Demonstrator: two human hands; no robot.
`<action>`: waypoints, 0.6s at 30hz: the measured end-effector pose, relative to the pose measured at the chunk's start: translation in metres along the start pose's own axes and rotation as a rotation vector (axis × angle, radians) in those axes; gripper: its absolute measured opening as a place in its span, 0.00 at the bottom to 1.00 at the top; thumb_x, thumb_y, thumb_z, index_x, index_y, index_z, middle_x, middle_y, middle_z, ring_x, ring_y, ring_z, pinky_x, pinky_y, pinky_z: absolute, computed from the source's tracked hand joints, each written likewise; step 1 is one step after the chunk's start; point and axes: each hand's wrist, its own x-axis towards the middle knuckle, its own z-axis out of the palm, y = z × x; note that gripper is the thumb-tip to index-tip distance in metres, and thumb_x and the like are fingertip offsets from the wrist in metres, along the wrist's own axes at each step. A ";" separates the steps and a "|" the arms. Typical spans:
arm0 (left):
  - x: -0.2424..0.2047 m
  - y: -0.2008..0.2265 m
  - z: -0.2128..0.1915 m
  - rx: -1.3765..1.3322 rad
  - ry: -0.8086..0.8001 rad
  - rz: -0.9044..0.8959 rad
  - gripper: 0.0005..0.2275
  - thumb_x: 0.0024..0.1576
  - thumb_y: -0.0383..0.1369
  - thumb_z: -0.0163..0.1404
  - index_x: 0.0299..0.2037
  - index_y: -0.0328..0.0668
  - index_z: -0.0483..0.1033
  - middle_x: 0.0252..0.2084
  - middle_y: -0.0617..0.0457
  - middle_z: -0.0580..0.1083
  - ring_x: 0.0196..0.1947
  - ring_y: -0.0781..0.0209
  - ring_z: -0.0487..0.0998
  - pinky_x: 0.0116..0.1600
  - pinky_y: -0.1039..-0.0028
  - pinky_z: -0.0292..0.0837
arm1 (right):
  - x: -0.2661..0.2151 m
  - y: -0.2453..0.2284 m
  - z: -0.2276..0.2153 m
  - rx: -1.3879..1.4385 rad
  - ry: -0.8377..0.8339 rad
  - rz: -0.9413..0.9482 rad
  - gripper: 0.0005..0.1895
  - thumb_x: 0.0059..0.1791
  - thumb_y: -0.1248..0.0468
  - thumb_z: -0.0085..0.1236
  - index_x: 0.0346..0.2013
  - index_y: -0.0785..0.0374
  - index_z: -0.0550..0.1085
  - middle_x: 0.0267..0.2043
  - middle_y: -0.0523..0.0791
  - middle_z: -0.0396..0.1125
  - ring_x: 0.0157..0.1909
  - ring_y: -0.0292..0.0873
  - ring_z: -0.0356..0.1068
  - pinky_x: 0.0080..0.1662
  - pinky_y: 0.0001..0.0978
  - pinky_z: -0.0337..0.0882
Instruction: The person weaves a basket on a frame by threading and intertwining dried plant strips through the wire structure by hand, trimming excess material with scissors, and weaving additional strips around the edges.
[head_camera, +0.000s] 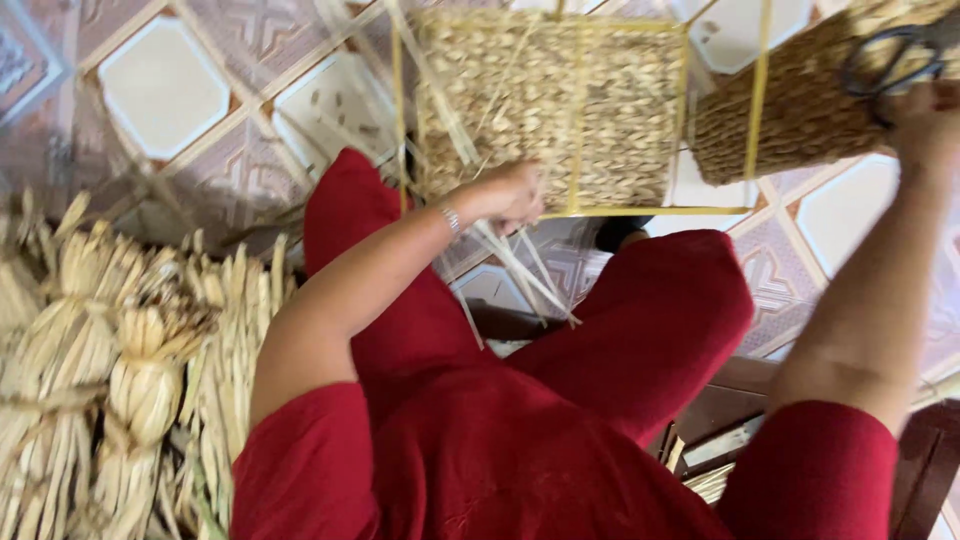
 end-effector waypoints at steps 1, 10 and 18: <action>0.001 0.004 0.001 0.012 -0.015 -0.106 0.05 0.60 0.23 0.48 0.33 0.28 0.69 0.32 0.41 0.78 0.13 0.66 0.71 0.15 0.79 0.68 | 0.002 0.000 0.001 0.005 0.012 -0.004 0.14 0.48 0.66 0.57 0.45 0.69 0.78 0.42 0.54 0.75 0.42 0.53 0.74 0.44 0.45 0.72; 0.004 -0.002 0.005 0.044 -0.009 -0.203 0.05 0.59 0.28 0.53 0.40 0.34 0.79 0.41 0.40 0.81 0.14 0.69 0.74 0.18 0.83 0.74 | 0.003 -0.047 0.010 -0.250 0.067 0.139 0.18 0.53 0.55 0.68 0.50 0.64 0.76 0.45 0.58 0.72 0.47 0.60 0.70 0.48 0.55 0.68; 0.001 0.003 0.001 0.028 -0.002 -0.180 0.06 0.57 0.26 0.56 0.40 0.30 0.81 0.37 0.42 0.81 0.13 0.69 0.72 0.18 0.84 0.73 | 0.027 -0.047 0.020 -0.357 -0.119 0.193 0.37 0.41 0.50 0.74 0.50 0.74 0.67 0.47 0.60 0.66 0.50 0.63 0.67 0.49 0.57 0.68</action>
